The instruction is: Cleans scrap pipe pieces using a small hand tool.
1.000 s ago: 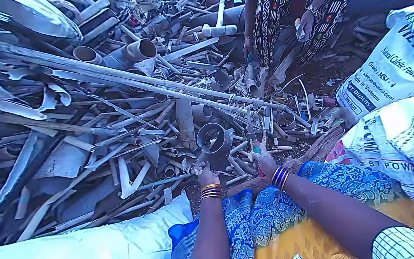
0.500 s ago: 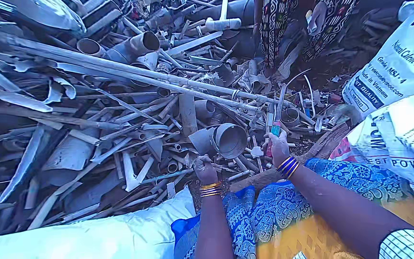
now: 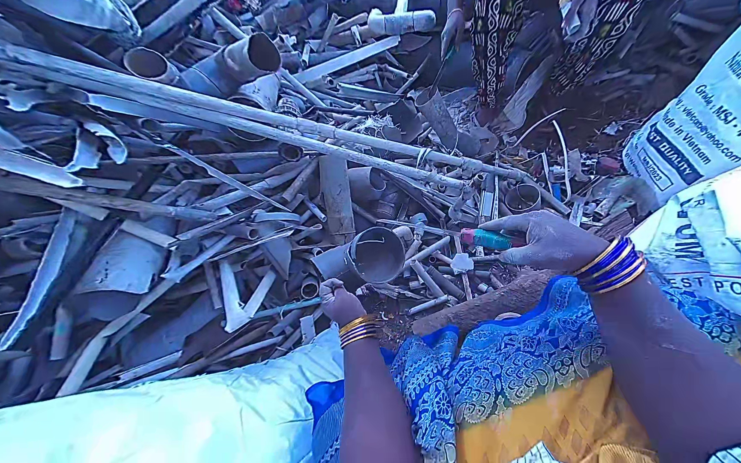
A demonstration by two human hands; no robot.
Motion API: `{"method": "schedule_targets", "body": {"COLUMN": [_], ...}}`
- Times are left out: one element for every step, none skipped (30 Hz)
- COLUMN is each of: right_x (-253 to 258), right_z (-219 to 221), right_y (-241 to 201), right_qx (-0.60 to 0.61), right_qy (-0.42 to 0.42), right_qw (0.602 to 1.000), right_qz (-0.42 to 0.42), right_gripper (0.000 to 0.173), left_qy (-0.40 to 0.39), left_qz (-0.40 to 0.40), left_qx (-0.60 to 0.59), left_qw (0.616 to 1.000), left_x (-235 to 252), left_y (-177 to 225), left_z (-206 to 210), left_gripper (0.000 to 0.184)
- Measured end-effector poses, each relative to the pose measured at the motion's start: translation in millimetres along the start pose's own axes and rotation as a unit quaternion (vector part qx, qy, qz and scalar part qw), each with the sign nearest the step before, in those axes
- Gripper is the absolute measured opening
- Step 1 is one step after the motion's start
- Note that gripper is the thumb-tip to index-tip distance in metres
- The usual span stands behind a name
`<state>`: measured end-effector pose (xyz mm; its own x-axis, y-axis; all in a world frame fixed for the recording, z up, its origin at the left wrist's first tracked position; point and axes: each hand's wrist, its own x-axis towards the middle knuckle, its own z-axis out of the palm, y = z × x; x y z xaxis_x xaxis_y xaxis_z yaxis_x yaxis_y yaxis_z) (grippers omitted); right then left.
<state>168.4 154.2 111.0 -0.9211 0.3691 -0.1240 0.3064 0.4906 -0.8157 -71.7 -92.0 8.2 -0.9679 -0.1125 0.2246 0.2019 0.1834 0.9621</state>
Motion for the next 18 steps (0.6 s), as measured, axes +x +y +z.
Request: {"method": "schedule_targets", "body": {"right_x": [-4,-5,-5,-4,-2,0,2,1,-1,-6,-12,-18,-22,-24,-22,-17,-12,-9], "right_z": [-2,-1,5,12,22,32,42,49,51,48,43,39,36,35,36,40,44,47], "right_y": [-4,-10,-17,-26,-33,-40,-44,-49,-55,-63,-71,-78,-84,-87,-88,-85,-81,-76], "right_qx": [-0.04,-0.084,-0.127,-0.168,-0.199,-0.222,-0.235,-0.238,-0.241,-0.245,-0.25,-0.256,-0.255,-0.253,-0.25,-0.247,-0.245,-0.243], "right_qy": [-0.009,-0.025,-0.047,-0.077,-0.106,-0.134,-0.156,-0.175,-0.194,-0.206,-0.212,-0.214,-0.22,-0.221,-0.224,-0.224,-0.227,-0.229], "right_qw": [0.999,0.996,0.99,0.982,0.973,0.965,0.958,0.953,0.948,0.944,0.941,0.939,0.937,0.936,0.936,0.937,0.936,0.936], "right_qz": [-0.001,0.01,0.026,0.041,0.048,0.051,0.053,0.061,0.072,0.078,0.085,0.089,0.096,0.1,0.105,0.107,0.111,0.112], "right_gripper": [0.046,0.042,0.039,0.037,0.034,0.034,0.034,0.033,0.032,0.031,0.031,0.031,0.032,0.032,0.031,0.029,0.028,0.028], "left_qy": [-0.011,-0.032,-0.063,-0.096,-0.128,-0.156,-0.179,-0.192,-0.192,-0.188,-0.18,-0.173,-0.174,-0.186,-0.209,-0.238,-0.263,-0.273], "left_qz": [0.013,0.035,0.062,0.088,0.111,0.131,0.148,0.167,0.187,0.205,0.215,0.214,0.203,0.191,0.185,0.188,0.199,0.217], "left_qx": [-0.007,-0.017,-0.03,-0.041,-0.053,-0.066,-0.069,-0.066,-0.062,-0.055,-0.047,-0.036,-0.023,-0.01,-0.002,0.014,0.04,0.071], "left_qw": [1.0,0.999,0.996,0.991,0.984,0.977,0.97,0.965,0.961,0.959,0.959,0.961,0.963,0.964,0.96,0.953,0.943,0.934], "left_x": [2,5,6,7,6,6,5,4,3,3,2,1,-2,-5,-8,-12,-16,-20], "left_y": [-2,-5,-10,-15,-19,-24,-28,-31,-33,-34,-34,-32,-28,-23,-19,-18,-17,-18], "left_z": [-2,-3,-3,-2,1,4,7,11,14,16,17,17,17,17,18,20,23,25], "left_gripper": [0.017,0.02,0.022,0.024,0.025,0.027,0.027,0.026,0.025,0.024,0.023,0.023,0.023,0.024,0.024,0.023,0.022,0.022]}}
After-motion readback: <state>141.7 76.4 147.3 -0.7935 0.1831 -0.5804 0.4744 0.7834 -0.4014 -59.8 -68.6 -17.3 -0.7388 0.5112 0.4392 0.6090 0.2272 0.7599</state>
